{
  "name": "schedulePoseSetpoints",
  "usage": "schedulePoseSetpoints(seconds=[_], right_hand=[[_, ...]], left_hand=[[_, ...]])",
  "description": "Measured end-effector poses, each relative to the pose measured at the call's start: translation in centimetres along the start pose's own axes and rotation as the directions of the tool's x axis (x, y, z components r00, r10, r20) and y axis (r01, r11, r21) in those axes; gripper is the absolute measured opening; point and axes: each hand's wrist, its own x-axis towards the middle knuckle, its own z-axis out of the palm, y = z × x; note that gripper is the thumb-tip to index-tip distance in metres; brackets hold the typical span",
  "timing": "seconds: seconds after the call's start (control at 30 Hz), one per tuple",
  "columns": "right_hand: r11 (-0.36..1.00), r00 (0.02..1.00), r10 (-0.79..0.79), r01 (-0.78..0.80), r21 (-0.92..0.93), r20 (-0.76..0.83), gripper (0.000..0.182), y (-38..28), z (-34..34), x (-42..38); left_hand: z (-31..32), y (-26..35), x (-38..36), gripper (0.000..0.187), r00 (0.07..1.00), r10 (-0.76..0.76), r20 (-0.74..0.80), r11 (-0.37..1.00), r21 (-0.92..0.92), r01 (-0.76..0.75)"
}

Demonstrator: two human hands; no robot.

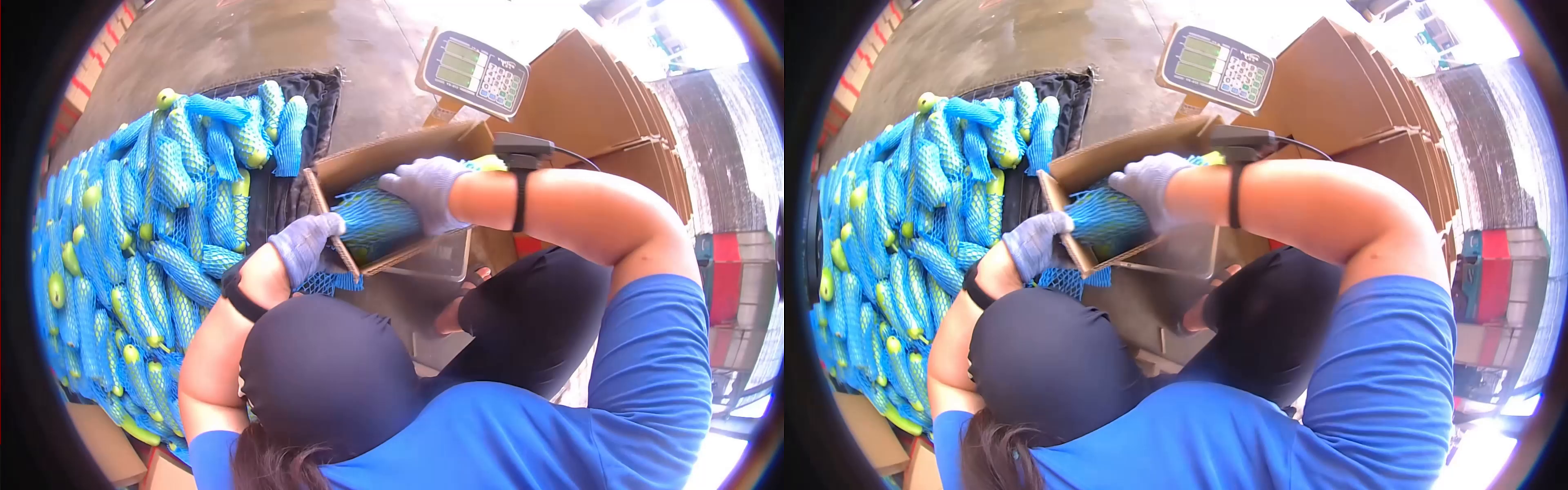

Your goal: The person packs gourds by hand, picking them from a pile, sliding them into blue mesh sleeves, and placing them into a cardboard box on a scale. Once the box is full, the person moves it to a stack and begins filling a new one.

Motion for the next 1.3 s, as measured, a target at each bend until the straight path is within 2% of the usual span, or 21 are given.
schedulePoseSetpoints(seconds=[0.03,0.13,0.2,0.3,0.33,0.37,0.4,0.43,0.47,0.57,0.63,0.67,0.73,0.77,0.83,0.87,0.97,1.0,1.07,1.17,1.3], right_hand=[[0.999,0.999,-0.034,0.034,0.027,-0.007,0.074,0.0,0.6,0.8],[0.997,0.997,-0.072,0.072,0.019,0.007,0.073,0.4,0.6,1.7],[0.997,0.997,-0.072,0.073,-0.006,0.011,0.071,0.4,0.8,2.0],[0.998,0.997,-0.039,0.042,-0.05,0.063,0.074,0.4,0.9,2.0],[0.997,0.993,-0.025,0.034,-0.074,0.119,0.077,0.3,1.0,2.2],[0.997,0.993,-0.026,0.033,-0.065,0.111,0.077,0.3,1.1,2.5],[1.0,0.977,0.006,-0.006,-0.003,0.213,0.078,0.5,1.3,2.9],[0.997,0.948,0.031,-0.05,0.053,0.318,0.08,0.6,1.5,3.5],[0.99,0.936,0.056,-0.098,0.105,0.348,0.084,0.9,1.4,4.5],[0.94,0.911,0.054,-0.185,0.288,0.409,0.093,2.3,1.4,6.4],[0.905,0.878,-0.116,-0.099,0.414,0.463,0.1,3.8,3.8,8.1],[0.907,0.881,-0.1,-0.111,0.406,0.463,0.1,3.9,3.9,7.8],[0.938,0.944,-0.151,0.043,0.345,0.293,0.103,3.6,4.6,6.8],[0.939,0.944,-0.138,0.028,0.344,0.299,0.103,3.9,4.5,6.5],[0.834,0.963,-0.26,0.185,0.52,0.074,0.094,5.1,3.4,5.8],[0.765,0.977,-0.212,0.157,0.625,0.013,0.083,5.8,1.6,4.8],[0.576,0.994,-0.105,0.091,0.812,-0.037,0.053,9.7,-2.4,3.3],[0.579,0.995,-0.098,0.086,0.811,-0.035,0.053,10.4,-2.7,2.2],[0.738,1.0,0.002,0.005,0.674,-0.01,0.043,11.0,-3.7,-0.5],[0.854,0.999,-0.002,0.03,0.52,-0.054,0.043,10.3,-2.3,-2.3],[0.982,0.997,-0.02,0.005,0.188,0.077,0.074,7.2,2.0,-0.3]], left_hand=[[-0.3,-0.5,-0.2,0.04,0.997,0.073,-0.001,0.997,0.011,-0.073],[-5.6,-2.9,1.9,0.041,0.996,-0.007,0.086,0.982,-0.189,0.023],[-6.2,-3.1,1.3,0.045,0.954,0.256,0.153,0.923,0.256,-0.289],[-7.1,-3.7,1.1,0.055,0.937,0.264,0.23,0.841,0.421,-0.34],[-4.6,-3.1,-0.7,0.048,0.949,0.282,0.144,0.865,0.389,-0.316],[-1.5,-1.5,-1.9,0.038,0.99,0.139,-0.002,0.977,0.165,-0.137],[1.5,0.0,-3.0,0.028,0.989,-0.01,-0.148,0.993,-0.114,-0.007],[1.5,0.3,-3.5,0.028,0.988,-0.017,-0.153,0.994,-0.111,0.0],[1.5,0.4,-3.7,0.024,0.992,-0.103,-0.071,0.979,-0.183,0.089],[-0.8,-1.4,-2.1,0.021,0.995,-0.096,-0.02,0.972,-0.217,0.09],[-0.8,-1.8,-1.7,0.023,0.993,-0.005,-0.121,0.995,-0.099,-0.007],[-0.7,-1.6,-1.4,0.025,0.985,0.058,-0.162,0.997,-0.034,-0.064],[-0.6,-1.3,-0.7,0.025,0.985,0.104,-0.136,0.994,0.051,-0.098],[-0.6,-1.3,-0.4,0.025,0.983,0.141,-0.119,0.983,0.132,-0.125],[-2.9,-2.4,1.5,0.03,0.956,0.267,-0.123,0.934,0.276,-0.226],[-1.3,-1.6,0.1,0.041,0.979,0.166,-0.121,0.98,0.134,-0.149],[-0.1,-0.8,-0.8,0.058,0.994,0.055,-0.098,0.998,0.01,-0.055],[-0.6,-1.2,-0.2,0.06,0.992,0.091,-0.089,0.996,0.028,-0.089],[-1.5,-1.3,0.7,0.064,0.993,0.111,-0.043,0.993,0.033,-0.109],[-0.5,-0.8,0.4,0.062,0.991,0.125,-0.041,0.991,0.055,-0.123],[0.0,-0.9,0.0,0.059,0.986,0.155,-0.053,0.988,0.025,-0.154]])
